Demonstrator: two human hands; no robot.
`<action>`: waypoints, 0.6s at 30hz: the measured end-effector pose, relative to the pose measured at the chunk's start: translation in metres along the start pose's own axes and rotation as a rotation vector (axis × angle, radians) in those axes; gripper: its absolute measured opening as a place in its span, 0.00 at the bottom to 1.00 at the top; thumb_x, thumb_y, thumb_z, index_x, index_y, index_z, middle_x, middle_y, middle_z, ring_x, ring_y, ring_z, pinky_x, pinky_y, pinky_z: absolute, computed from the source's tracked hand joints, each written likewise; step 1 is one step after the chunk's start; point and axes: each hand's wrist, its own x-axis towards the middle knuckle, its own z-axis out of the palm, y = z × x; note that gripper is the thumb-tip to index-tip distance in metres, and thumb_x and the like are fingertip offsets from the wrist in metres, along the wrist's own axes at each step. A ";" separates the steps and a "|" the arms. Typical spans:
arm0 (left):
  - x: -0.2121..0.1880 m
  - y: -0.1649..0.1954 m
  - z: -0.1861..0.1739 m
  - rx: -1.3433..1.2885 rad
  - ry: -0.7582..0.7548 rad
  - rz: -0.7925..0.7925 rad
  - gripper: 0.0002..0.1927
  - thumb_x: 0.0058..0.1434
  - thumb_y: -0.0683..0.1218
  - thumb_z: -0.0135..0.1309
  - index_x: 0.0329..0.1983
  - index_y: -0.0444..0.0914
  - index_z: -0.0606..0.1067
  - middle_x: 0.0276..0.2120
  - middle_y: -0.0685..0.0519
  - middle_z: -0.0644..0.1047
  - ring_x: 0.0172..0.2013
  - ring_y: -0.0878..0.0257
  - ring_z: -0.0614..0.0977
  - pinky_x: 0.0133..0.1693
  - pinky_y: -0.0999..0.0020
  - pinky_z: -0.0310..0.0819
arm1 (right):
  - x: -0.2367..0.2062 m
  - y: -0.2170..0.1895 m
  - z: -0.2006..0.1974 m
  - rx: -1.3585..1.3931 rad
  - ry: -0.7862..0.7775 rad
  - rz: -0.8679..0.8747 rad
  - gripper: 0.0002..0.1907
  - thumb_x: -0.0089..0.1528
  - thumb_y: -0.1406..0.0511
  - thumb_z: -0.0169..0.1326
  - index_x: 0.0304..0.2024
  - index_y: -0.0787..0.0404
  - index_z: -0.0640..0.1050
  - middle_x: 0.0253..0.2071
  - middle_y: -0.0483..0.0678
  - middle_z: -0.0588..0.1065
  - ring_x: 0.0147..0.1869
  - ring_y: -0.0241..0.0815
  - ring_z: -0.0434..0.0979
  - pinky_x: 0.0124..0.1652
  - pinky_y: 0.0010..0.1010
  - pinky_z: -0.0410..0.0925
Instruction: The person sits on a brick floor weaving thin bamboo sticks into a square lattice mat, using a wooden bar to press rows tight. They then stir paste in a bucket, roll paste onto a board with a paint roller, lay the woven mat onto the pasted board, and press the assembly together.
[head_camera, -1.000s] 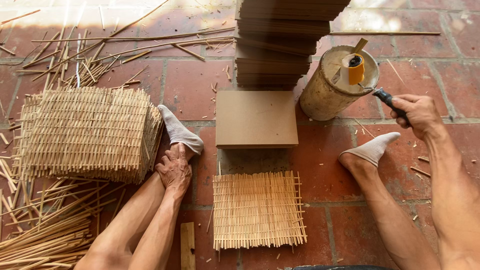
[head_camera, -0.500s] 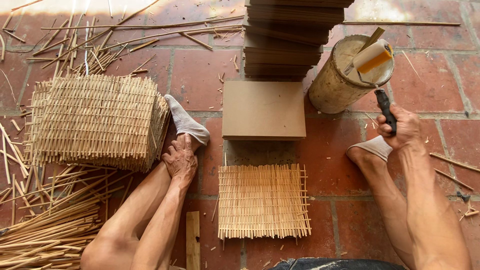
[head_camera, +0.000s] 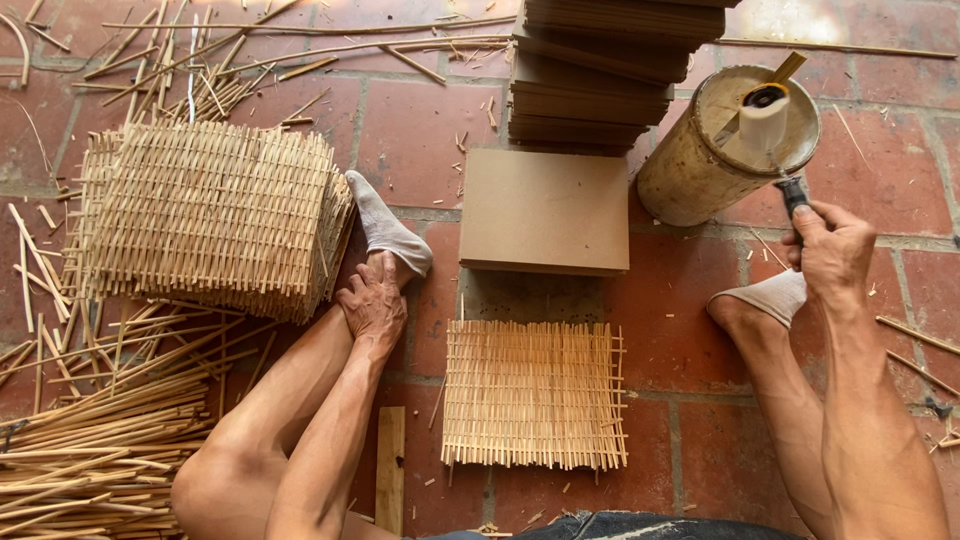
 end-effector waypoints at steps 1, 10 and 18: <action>0.000 0.000 0.001 0.004 0.010 0.001 0.44 0.57 0.56 0.56 0.76 0.49 0.54 0.55 0.37 0.68 0.50 0.46 0.73 0.42 0.43 0.68 | 0.001 -0.002 -0.003 -0.125 0.015 -0.051 0.11 0.72 0.67 0.55 0.55 0.67 0.78 0.32 0.48 0.77 0.26 0.34 0.74 0.21 0.25 0.66; 0.002 -0.001 0.012 0.033 0.102 -0.002 0.42 0.57 0.54 0.54 0.76 0.50 0.54 0.54 0.38 0.69 0.47 0.45 0.75 0.42 0.43 0.67 | 0.004 0.015 -0.008 -0.673 0.081 -0.345 0.09 0.77 0.69 0.56 0.53 0.72 0.80 0.35 0.52 0.78 0.30 0.40 0.74 0.23 0.32 0.65; 0.030 -0.016 0.003 -0.154 -0.283 -0.009 0.55 0.58 0.58 0.61 0.79 0.43 0.41 0.47 0.38 0.71 0.40 0.46 0.79 0.35 0.50 0.76 | -0.031 -0.049 0.012 0.033 0.002 -0.218 0.12 0.72 0.67 0.55 0.56 0.69 0.76 0.33 0.42 0.74 0.28 0.27 0.69 0.28 0.19 0.62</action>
